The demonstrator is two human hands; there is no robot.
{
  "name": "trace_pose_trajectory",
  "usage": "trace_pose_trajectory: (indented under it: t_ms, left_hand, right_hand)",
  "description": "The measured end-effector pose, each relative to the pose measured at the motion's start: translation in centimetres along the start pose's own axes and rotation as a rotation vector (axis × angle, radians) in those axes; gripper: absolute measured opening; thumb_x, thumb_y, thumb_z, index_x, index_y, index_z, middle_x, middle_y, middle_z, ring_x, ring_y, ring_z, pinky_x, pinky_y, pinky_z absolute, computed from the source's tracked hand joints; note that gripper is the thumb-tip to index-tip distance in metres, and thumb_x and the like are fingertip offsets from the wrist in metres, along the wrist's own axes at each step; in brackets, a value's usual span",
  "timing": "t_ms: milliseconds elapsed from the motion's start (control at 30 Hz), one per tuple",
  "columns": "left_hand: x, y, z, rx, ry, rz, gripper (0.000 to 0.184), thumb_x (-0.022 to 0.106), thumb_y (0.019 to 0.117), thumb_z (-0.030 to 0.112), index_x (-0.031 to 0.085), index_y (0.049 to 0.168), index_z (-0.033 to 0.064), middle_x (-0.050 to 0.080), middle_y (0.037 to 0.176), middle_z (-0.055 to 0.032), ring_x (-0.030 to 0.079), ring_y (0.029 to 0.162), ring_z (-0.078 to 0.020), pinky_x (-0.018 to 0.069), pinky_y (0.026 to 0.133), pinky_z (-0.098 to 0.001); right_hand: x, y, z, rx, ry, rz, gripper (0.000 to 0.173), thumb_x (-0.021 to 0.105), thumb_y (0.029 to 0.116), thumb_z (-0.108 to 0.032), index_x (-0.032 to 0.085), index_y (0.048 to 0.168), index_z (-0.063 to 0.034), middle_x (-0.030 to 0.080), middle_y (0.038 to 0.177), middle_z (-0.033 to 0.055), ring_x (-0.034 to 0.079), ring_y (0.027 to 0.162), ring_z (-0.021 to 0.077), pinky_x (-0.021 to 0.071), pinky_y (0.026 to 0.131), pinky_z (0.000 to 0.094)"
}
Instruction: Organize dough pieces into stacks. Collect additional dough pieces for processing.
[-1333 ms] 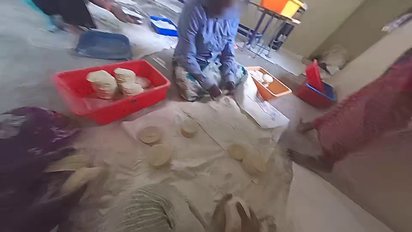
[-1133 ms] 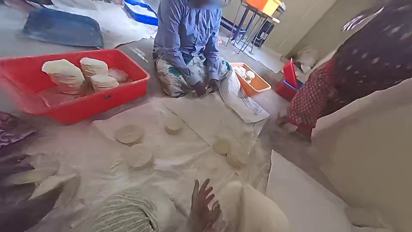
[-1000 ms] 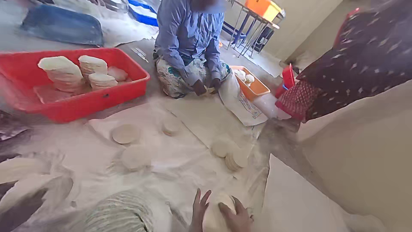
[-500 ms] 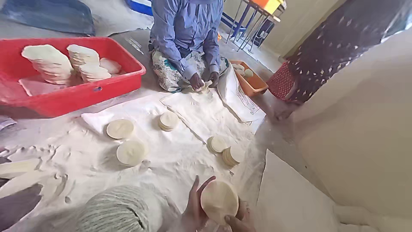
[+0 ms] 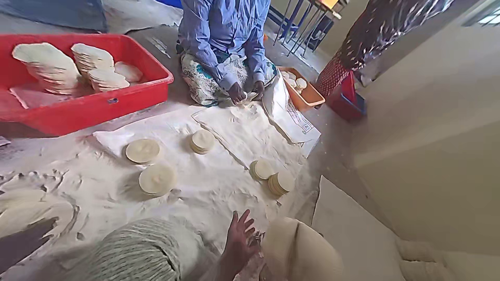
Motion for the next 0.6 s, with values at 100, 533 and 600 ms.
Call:
trace_pose_trajectory:
  t_ms: [100, 533, 600]
  left_hand:
    - [0.9, -0.1, -1.3, -0.008, -0.085, -0.009, 0.078, 0.004, 0.1039, 0.061, 0.045, 0.148, 0.0121, 0.063, 0.127, -0.0177, 0.066, 0.106, -0.0275, 0.0555, 0.082, -0.0463]
    - [-0.9, 0.8, 2.8, 0.201, -0.257, -0.131, 0.084, -0.001, 0.1013, 0.065, 0.048, 0.14, 0.0095, 0.072, 0.105, -0.0076, 0.07, 0.095, -0.0179, 0.058, 0.082, -0.0404]
    - [-0.1, 0.4, 4.0, 0.256, -0.067, -0.139, 0.071, 0.002, 0.1069, 0.049, 0.04, 0.148, 0.0049, 0.071, 0.109, -0.0098, 0.069, 0.097, -0.0165, 0.056, 0.085, -0.0378]
  right_hand:
    - [1.0, -0.3, 1.4, 0.028, -0.341, 0.095, 0.033, 0.066, 0.0885, -0.014, 0.065, 0.109, 0.0122, 0.07, 0.094, 0.0141, 0.068, 0.087, 0.0108, 0.0569, 0.081, 0.029]
    - [4.3, 3.7, -1.5, 0.112, -0.289, 0.2, 0.081, 0.079, 0.0786, -0.026, 0.044, 0.144, 0.0067, 0.062, 0.126, 0.0207, 0.065, 0.11, 0.0203, 0.0548, 0.094, 0.0379]
    - [2.8, 2.4, -1.8, 0.207, -0.09, 0.114, 0.085, 0.077, 0.0718, -0.014, 0.039, 0.145, 0.0065, 0.064, 0.123, 0.0137, 0.067, 0.107, 0.0105, 0.0572, 0.091, 0.0279]
Point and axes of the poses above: each hand's wrist, its own y-axis towards the middle knuckle, its own x-axis out of the palm, z = x × y, the point moved 5 cm from there along y, towards the middle knuckle
